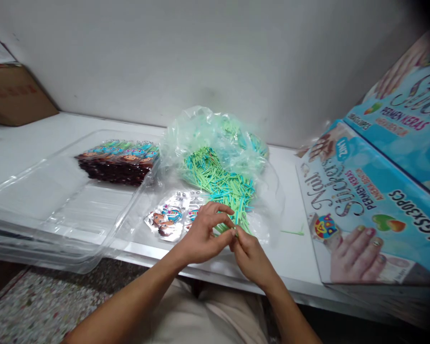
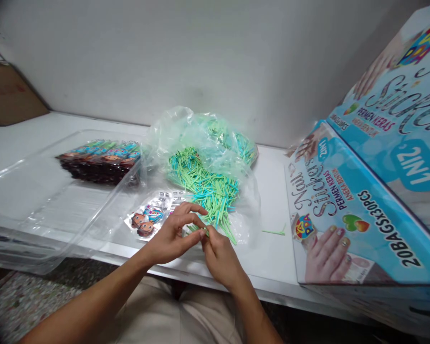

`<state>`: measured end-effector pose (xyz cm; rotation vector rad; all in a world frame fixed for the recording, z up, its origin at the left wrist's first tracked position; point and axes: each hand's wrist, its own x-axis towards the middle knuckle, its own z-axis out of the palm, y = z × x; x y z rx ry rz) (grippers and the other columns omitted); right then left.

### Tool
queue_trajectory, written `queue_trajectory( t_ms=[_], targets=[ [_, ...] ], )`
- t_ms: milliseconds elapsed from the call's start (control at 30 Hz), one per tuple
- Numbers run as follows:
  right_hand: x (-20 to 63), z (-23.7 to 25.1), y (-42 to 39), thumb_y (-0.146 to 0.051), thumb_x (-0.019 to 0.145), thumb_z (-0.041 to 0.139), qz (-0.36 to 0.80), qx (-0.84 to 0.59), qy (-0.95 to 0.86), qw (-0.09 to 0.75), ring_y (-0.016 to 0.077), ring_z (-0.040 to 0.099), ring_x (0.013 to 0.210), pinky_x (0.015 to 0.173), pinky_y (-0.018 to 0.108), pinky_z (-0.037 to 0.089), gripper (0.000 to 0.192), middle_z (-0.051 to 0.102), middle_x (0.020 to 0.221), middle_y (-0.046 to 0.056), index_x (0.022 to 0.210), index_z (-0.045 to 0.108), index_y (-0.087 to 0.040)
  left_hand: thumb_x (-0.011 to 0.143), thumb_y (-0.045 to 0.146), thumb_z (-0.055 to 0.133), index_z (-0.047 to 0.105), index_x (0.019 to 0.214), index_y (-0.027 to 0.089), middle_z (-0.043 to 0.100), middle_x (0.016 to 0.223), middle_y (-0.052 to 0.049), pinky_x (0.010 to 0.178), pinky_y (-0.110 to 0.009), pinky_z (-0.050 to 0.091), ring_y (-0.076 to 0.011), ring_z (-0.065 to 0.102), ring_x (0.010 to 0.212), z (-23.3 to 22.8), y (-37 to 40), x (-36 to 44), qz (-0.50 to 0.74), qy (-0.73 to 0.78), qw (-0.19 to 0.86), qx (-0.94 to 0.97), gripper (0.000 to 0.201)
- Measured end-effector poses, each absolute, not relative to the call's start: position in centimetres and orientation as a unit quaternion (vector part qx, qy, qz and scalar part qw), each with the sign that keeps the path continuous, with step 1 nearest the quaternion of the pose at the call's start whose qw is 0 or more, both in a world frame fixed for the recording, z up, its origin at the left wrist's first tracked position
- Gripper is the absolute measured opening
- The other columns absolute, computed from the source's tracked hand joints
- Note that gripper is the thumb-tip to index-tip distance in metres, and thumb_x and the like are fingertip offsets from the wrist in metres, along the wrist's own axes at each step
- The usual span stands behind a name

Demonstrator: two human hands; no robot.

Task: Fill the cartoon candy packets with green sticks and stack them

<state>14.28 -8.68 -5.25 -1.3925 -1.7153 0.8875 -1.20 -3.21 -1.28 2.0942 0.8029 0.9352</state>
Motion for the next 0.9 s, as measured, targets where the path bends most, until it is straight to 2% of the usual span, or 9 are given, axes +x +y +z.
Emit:
queue_trajectory(
  t_ms=[100, 233, 500, 567, 633, 700, 733, 800, 900],
  targets=[
    [14.5, -4.8, -8.4, -0.027, 0.094, 0.036, 0.318, -0.559, -0.671, 0.37, 0.015, 0.047, 0.059, 0.057, 0.027, 0.035, 0.019, 0.051, 0.066, -0.001, 0.077, 0.042, -0.022, 0.083, 0.022, 0.058, 0.066, 0.081, 0.021, 0.059, 0.118, -0.007, 0.101, -0.041, 0.032, -0.023, 0.049, 0.114, -1.4, -3.3, -1.0, 0.38, 0.309, 0.309, 0.815, 0.009],
    [14.9, -4.7, -8.2, -0.026, 0.095, 0.034, 0.306, -0.555, -0.681, 0.366, 0.0156, 0.048, 0.061, 0.059, 0.027, 0.036, 0.017, 0.05, 0.068, -0.001, 0.08, 0.043, -0.022, 0.083, 0.018, 0.057, 0.066, 0.081, 0.021, 0.056, 0.125, -0.008, 0.103, -0.042, 0.03, -0.0245, 0.045, 0.12, -1.1, -3.5, -0.5, 0.402, 0.288, 0.255, 0.831, 0.009],
    [17.1, -6.1, -8.5, -0.039, 0.096, 0.037, 0.308, -0.603, -0.633, 0.375, 0.0146, 0.045, 0.059, 0.058, 0.028, 0.033, 0.028, 0.047, 0.063, -0.003, 0.075, 0.043, -0.022, 0.087, 0.023, 0.054, 0.062, 0.079, 0.018, 0.059, 0.116, -0.009, 0.099, -0.037, 0.038, -0.0206, 0.053, 0.112, 0.1, -1.7, 1.1, 0.453, 0.31, 0.322, 0.771, 0.013],
    [17.7, -6.7, -8.7, -0.043, 0.094, 0.04, 0.333, -0.614, -0.598, 0.393, 0.0141, 0.044, 0.058, 0.057, 0.028, 0.033, 0.03, 0.046, 0.063, -0.003, 0.073, 0.042, -0.022, 0.085, 0.027, 0.058, 0.064, 0.084, 0.018, 0.059, 0.118, -0.01, 0.102, -0.039, 0.035, -0.0223, 0.051, 0.115, 0.0, -0.4, 1.7, 0.464, 0.342, 0.314, 0.754, 0.01],
    [17.8, -7.0, -9.0, -0.047, 0.093, 0.042, 0.403, -0.602, -0.543, 0.424, 0.0125, 0.04, 0.056, 0.053, 0.026, 0.032, 0.032, 0.043, 0.062, -0.004, 0.074, 0.041, -0.022, 0.08, 0.032, 0.064, 0.064, 0.103, 0.019, 0.054, 0.129, -0.011, 0.107, -0.043, 0.028, -0.0254, 0.042, 0.126, -0.3, 0.5, 2.3, 0.461, 0.367, 0.32, 0.742, 0.025],
    [17.2, -6.7, -9.5, -0.051, 0.092, 0.041, 0.49, -0.569, -0.484, 0.449, 0.0106, 0.036, 0.051, 0.048, 0.024, 0.029, 0.034, 0.039, 0.062, -0.005, 0.075, 0.041, -0.022, 0.083, 0.04, 0.06, 0.054, 0.124, 0.021, 0.046, 0.139, -0.011, 0.11, -0.043, 0.024, -0.0255, 0.034, 0.133, -0.8, 0.6, 2.9, 0.452, 0.373, 0.383, 0.714, 0.045],
    [16.8, -6.4, -9.7, -0.053, 0.092, 0.04, 0.525, -0.551, -0.468, 0.45, 0.0099, 0.034, 0.049, 0.046, 0.024, 0.028, 0.035, 0.038, 0.061, -0.005, 0.075, 0.04, -0.022, 0.087, 0.044, 0.053, 0.048, 0.13, 0.021, 0.044, 0.142, -0.011, 0.111, -0.042, 0.024, -0.0245, 0.034, 0.135, -1.1, 0.3, 3.1, 0.448, 0.368, 0.433, 0.69, 0.049],
    [15.6, -5.7, -10.1, -0.051, 0.093, 0.04, 0.55, -0.524, -0.491, 0.428, 0.0101, 0.035, 0.05, 0.047, 0.024, 0.029, 0.034, 0.041, 0.063, -0.004, 0.075, 0.042, -0.022, 0.092, 0.048, 0.039, 0.046, 0.132, 0.021, 0.045, 0.141, -0.011, 0.109, -0.04, 0.028, -0.0227, 0.038, 0.133, -1.6, -0.9, 3.4, 0.438, 0.35, 0.528, 0.638, 0.049],
    [14.1, -4.6, -10.5, -0.04, 0.093, 0.046, 0.504, -0.494, -0.612, 0.356, 0.0146, 0.048, 0.064, 0.059, 0.028, 0.037, 0.024, 0.053, 0.073, 0.0, 0.078, 0.047, -0.022, 0.092, 0.051, 0.037, 0.054, 0.122, 0.019, 0.055, 0.132, -0.011, 0.103, -0.036, 0.036, -0.0226, 0.049, 0.124, -2.1, -2.6, 3.5, 0.444, 0.333, 0.597, 0.58, 0.047]
  ],
)
